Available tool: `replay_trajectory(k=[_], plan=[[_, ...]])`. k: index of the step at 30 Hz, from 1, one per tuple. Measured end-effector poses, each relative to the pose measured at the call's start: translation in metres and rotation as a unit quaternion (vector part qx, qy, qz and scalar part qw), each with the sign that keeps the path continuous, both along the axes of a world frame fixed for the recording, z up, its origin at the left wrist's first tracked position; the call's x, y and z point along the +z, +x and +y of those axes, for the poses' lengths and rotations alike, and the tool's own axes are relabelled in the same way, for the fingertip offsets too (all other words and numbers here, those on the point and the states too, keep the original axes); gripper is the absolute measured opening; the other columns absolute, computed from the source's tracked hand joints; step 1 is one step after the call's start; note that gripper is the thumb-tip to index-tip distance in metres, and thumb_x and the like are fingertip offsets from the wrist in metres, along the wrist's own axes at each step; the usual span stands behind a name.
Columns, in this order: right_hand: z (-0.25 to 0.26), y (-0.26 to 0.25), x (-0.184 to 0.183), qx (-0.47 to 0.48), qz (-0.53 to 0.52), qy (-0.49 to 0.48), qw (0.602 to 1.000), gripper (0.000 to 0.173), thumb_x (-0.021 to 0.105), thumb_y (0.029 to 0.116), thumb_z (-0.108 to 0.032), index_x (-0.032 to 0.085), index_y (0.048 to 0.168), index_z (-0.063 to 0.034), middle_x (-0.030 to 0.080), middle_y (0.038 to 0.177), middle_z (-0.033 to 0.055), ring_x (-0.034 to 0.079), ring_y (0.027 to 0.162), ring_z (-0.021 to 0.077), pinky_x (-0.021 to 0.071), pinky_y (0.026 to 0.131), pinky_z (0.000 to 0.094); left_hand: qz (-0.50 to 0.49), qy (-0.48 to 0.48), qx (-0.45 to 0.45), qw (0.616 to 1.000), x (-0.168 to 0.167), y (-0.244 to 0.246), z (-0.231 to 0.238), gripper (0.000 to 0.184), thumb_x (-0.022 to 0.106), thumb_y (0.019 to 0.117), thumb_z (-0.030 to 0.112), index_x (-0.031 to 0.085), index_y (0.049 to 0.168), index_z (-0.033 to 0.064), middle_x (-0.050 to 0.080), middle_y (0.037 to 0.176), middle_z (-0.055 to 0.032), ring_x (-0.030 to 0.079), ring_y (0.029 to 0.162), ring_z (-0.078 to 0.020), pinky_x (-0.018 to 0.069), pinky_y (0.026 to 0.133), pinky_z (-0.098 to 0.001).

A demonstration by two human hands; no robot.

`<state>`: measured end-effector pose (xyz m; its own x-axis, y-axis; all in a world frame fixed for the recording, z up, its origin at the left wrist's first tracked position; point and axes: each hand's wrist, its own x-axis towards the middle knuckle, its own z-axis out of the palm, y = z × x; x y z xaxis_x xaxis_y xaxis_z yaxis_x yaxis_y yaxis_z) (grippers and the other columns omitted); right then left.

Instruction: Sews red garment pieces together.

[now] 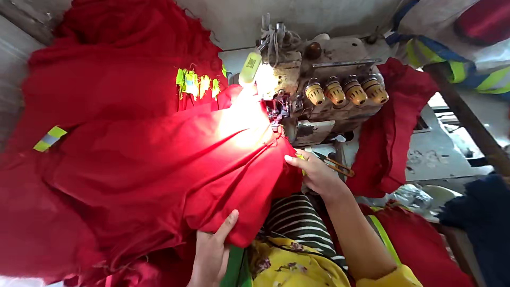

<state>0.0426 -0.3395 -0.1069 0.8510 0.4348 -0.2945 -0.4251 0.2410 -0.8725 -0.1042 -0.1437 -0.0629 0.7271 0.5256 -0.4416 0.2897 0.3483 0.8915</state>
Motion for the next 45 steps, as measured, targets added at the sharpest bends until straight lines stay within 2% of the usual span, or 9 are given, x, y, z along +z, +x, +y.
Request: replay_trajectory(k=[6,10,14,23,27,33,39,42,45], plan=[[-0.002,-0.001,-0.008,-0.009,-0.003,0.06,0.998,0.024,0.045,0.101,-0.007,0.062,0.086,-0.0146,0.068,0.078,-0.0051,0.066,0.073,0.002,0.0568,0.07,0.0216,-0.14,0.112,0.029,0.983,0.011,0.001,0.017,0.023,0.055,0.0982,0.004,0.049,0.119,0.0124,0.073,0.097,0.0125,0.073,0.09,-0.0016,0.0631,0.082,-0.0241],[0.004,-0.011,-0.01,-0.066,-0.042,0.019,0.997,0.017,0.05,0.1005,-0.008,0.062,0.09,-0.0128,0.068,0.081,-0.0049,0.066,0.076,0.0028,0.0572,0.073,0.0231,0.024,-0.004,-0.069,0.997,-0.008,-0.006,0.003,0.043,0.068,0.0857,-0.002,0.049,0.124,0.0023,0.074,0.098,0.0023,0.073,0.089,-0.0076,0.0636,0.08,-0.0303],[-0.006,-0.027,-0.011,-0.032,0.01,-0.04,0.999,0.014,0.051,0.1039,-0.013,0.063,0.108,-0.0052,0.069,0.087,-0.0035,0.068,0.081,0.0037,0.0596,0.078,0.0252,-0.035,0.077,-0.079,0.993,0.003,-0.015,0.005,0.057,0.074,0.0718,-0.014,0.05,0.12,0.0049,0.075,0.096,0.0073,0.074,0.089,-0.0052,0.0642,0.081,-0.0273],[-0.011,-0.061,-0.023,-0.06,-0.113,-0.041,0.991,0.017,0.054,0.1016,-0.009,0.069,0.094,-0.0115,0.07,0.082,-0.0134,0.066,0.078,-0.0055,0.0571,0.076,0.0166,-0.012,-0.059,-0.079,0.995,0.017,-0.035,0.02,0.036,0.071,0.0842,-0.007,0.061,0.111,0.015,0.077,0.095,0.0067,0.074,0.088,-0.0045,0.0627,0.083,-0.0262],[-0.012,-0.063,-0.026,-0.1,-0.137,-0.093,0.981,0.019,0.057,0.1003,-0.01,0.069,0.085,-0.0118,0.065,0.073,-0.0149,0.061,0.069,-0.0092,0.0523,0.066,0.0114,-0.012,0.042,-0.061,0.997,0.016,-0.04,0.016,0.041,0.06,0.0846,-0.018,0.054,0.112,0.0126,0.075,0.093,0.0115,0.073,0.088,-0.0012,0.0631,0.081,-0.0236],[-0.001,-0.074,-0.024,-0.186,-0.176,-0.032,0.966,0.008,0.072,0.0907,-0.009,0.07,0.084,-0.0128,0.068,0.076,-0.0142,0.063,0.069,-0.0071,0.0543,0.066,0.0127,-0.19,0.25,-0.064,0.947,0.003,-0.036,0.03,0.042,0.071,0.0919,0.004,0.052,0.127,0.0175,0.072,0.114,0.0189,0.068,0.107,0.0004,0.0581,0.094,-0.0217],[0.007,-0.078,-0.023,-0.17,-0.011,-0.018,0.985,0.019,0.065,0.0958,-0.008,0.065,0.078,-0.0126,0.063,0.068,-0.0093,0.06,0.063,-0.0016,0.0527,0.063,0.0163,-0.032,0.035,-0.028,0.998,0.01,-0.031,0.021,0.018,0.045,0.1038,0.003,0.05,0.119,0.0104,0.074,0.099,0.0073,0.073,0.092,-0.0039,0.0626,0.085,-0.026],[0.005,-0.081,-0.022,-0.208,-0.097,-0.011,0.973,0.014,0.065,0.0946,-0.005,0.069,0.084,-0.0129,0.068,0.076,-0.011,0.064,0.07,-0.0037,0.055,0.069,0.0151,-0.011,-0.036,-0.114,0.993,0.017,-0.047,0.023,0.031,0.084,0.0811,0.019,0.069,0.108,0.0198,0.078,0.096,0.0072,0.074,0.09,-0.0042,0.0624,0.085,-0.0253],[0.002,-0.082,-0.016,-0.219,-0.169,-0.016,0.961,0.009,0.065,0.0949,-0.003,0.069,0.092,-0.011,0.071,0.085,-0.0111,0.067,0.079,-0.0037,0.058,0.076,0.016,-0.052,0.143,-0.123,0.981,0.021,-0.048,0.02,0.061,0.084,0.0699,-0.006,0.053,0.119,0.0127,0.073,0.101,0.0169,0.07,0.095,0.0033,0.0602,0.086,-0.0203]])
